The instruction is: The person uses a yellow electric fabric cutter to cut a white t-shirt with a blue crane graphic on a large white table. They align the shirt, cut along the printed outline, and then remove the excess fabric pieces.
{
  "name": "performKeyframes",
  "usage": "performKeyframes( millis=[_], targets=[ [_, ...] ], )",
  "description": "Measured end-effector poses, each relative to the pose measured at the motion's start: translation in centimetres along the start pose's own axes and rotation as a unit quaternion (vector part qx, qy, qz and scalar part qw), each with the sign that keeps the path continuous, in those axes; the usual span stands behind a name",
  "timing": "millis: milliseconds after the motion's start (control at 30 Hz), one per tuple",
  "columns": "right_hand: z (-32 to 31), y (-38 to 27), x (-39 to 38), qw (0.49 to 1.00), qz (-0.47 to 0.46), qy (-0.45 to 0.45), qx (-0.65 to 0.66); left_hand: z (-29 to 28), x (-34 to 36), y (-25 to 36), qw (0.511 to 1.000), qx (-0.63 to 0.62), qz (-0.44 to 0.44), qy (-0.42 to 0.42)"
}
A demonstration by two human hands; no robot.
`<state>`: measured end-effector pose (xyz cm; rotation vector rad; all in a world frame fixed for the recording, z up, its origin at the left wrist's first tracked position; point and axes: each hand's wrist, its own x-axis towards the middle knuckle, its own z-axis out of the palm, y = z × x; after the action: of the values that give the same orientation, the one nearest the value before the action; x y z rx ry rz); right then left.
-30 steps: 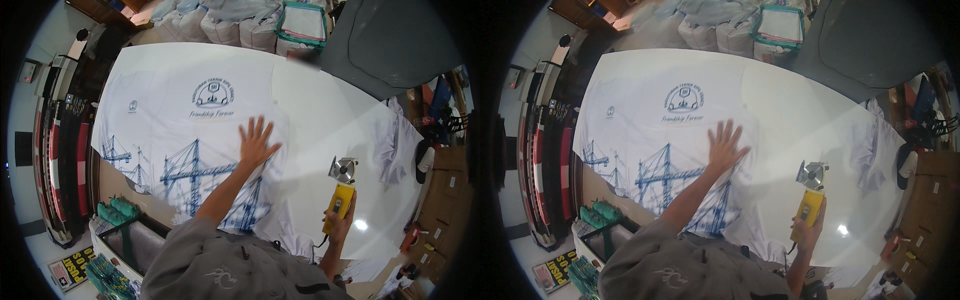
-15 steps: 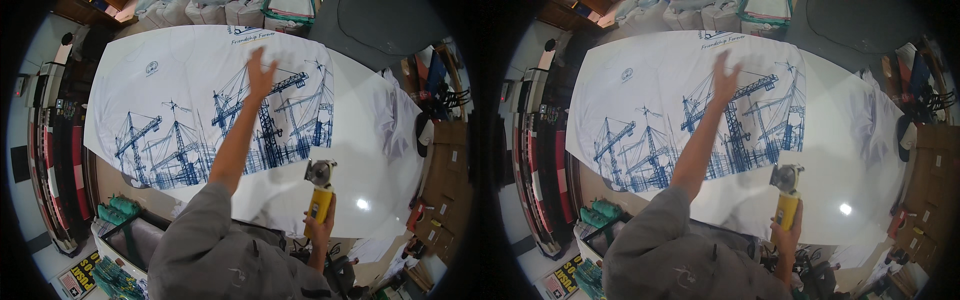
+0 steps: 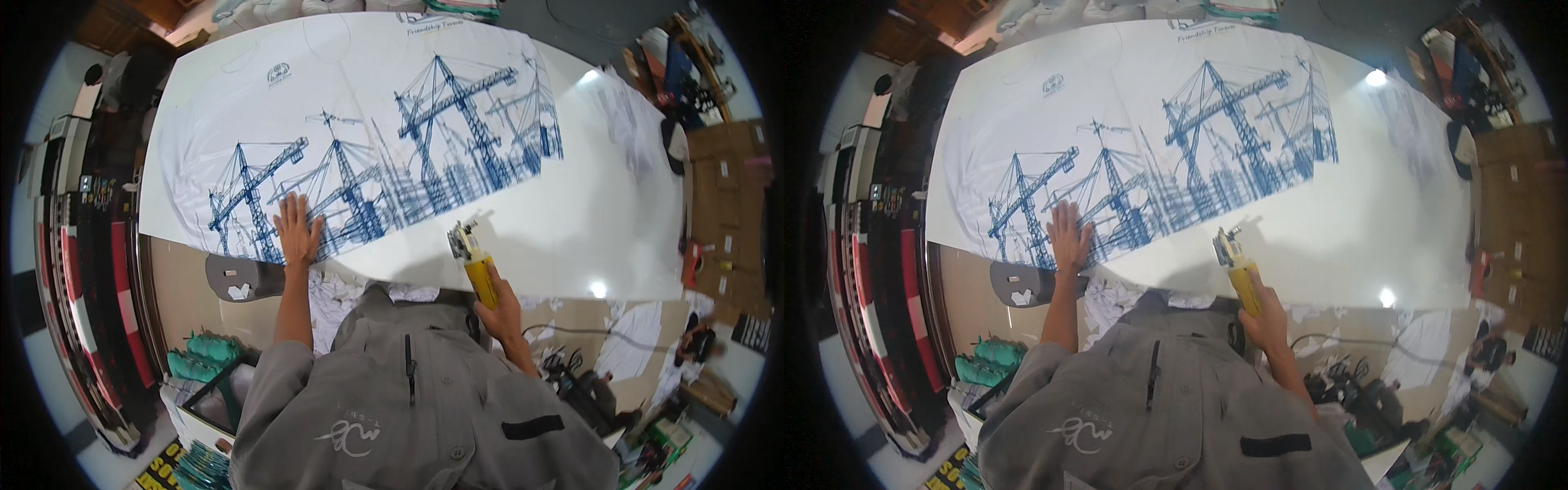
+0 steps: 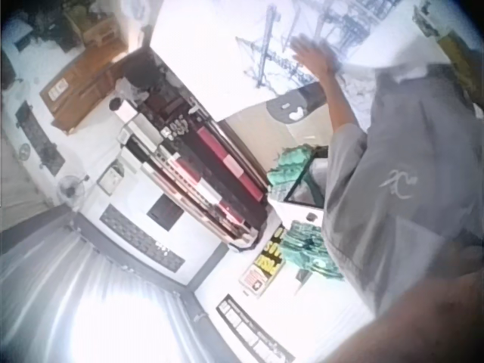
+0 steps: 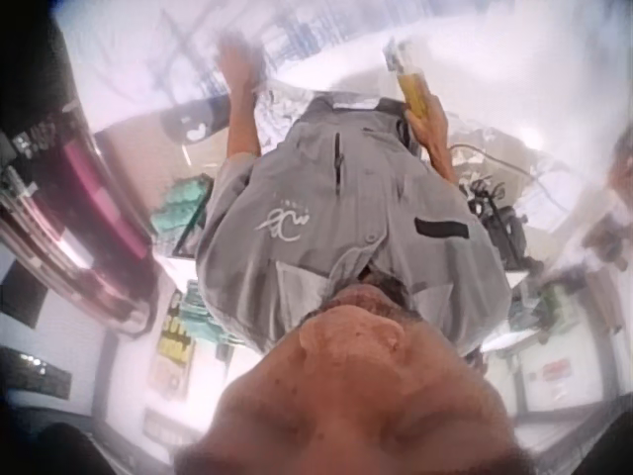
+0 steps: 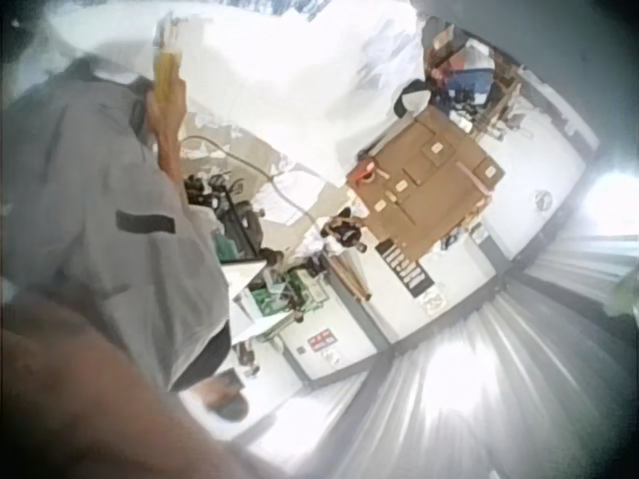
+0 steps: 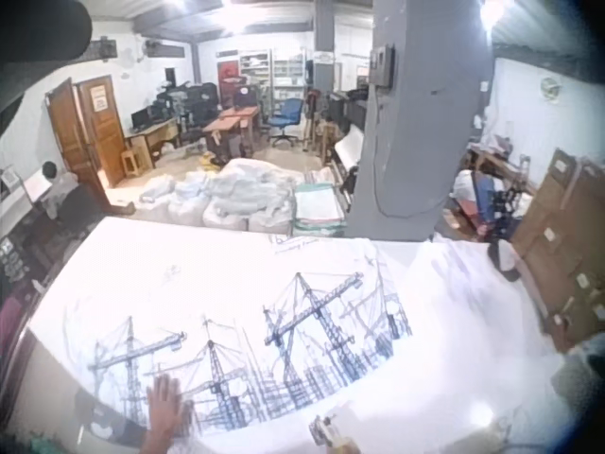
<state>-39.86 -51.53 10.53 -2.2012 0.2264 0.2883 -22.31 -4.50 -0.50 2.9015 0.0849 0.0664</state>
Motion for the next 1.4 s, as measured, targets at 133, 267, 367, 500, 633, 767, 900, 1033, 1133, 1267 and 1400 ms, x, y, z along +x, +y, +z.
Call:
performKeyframes(
  millis=[133, 267, 367, 500, 633, 767, 900, 1033, 1133, 1267, 1400],
  targets=[
    [6.5, -2.1, -2.8, 0.998, -0.008, 0.027, -0.047, -0.1, -1.5, -0.6, 0.999, -0.017, 0.045, -0.007],
    [10.8, -2.7, -4.0, 0.997, 0.013, 0.042, -0.067, -0.1, -2.5, -0.7, 0.999, 0.002, 0.042, -0.027],
    [11.7, -3.2, -3.9, 0.993, -0.016, 0.062, -0.101, -0.4, -3.4, -1.7, 0.999, 0.008, 0.034, -0.030],
    [11.7, -3.1, -3.5, 0.993, -0.045, 0.076, -0.077, -0.9, -3.8, -1.7, 0.999, -0.004, 0.036, -0.026],
    [11.0, -3.7, -3.1, 0.995, -0.026, 0.059, -0.076, -1.1, -3.6, -1.5, 0.999, 0.008, 0.040, -0.023],
    [10.8, -4.0, -2.6, 0.993, -0.011, 0.039, -0.112, -0.2, -3.1, -1.5, 0.999, 0.004, 0.036, 0.003],
    [10.3, -4.6, -2.1, 0.991, -0.007, 0.026, -0.129, 0.1, -2.6, -0.5, 0.999, -0.022, 0.038, 0.027],
    [10.7, -3.9, -1.7, 0.994, -0.011, 0.030, -0.103, -0.1, -1.7, 0.4, 0.999, -0.022, 0.039, 0.013],
    [10.7, -3.8, -1.2, 0.996, -0.010, 0.026, -0.080, 0.0, -1.4, 0.7, 0.999, -0.015, 0.034, -0.005],
    [11.3, -3.8, -0.2, 0.994, -0.010, 0.041, -0.104, 0.5, -1.5, 0.6, 0.999, -0.005, 0.033, 0.001],
    [11.5, -4.5, 0.7, 0.994, -0.011, 0.051, -0.097, 0.2, -1.7, 0.8, 0.999, -0.021, 0.027, -0.006]
  ],
)
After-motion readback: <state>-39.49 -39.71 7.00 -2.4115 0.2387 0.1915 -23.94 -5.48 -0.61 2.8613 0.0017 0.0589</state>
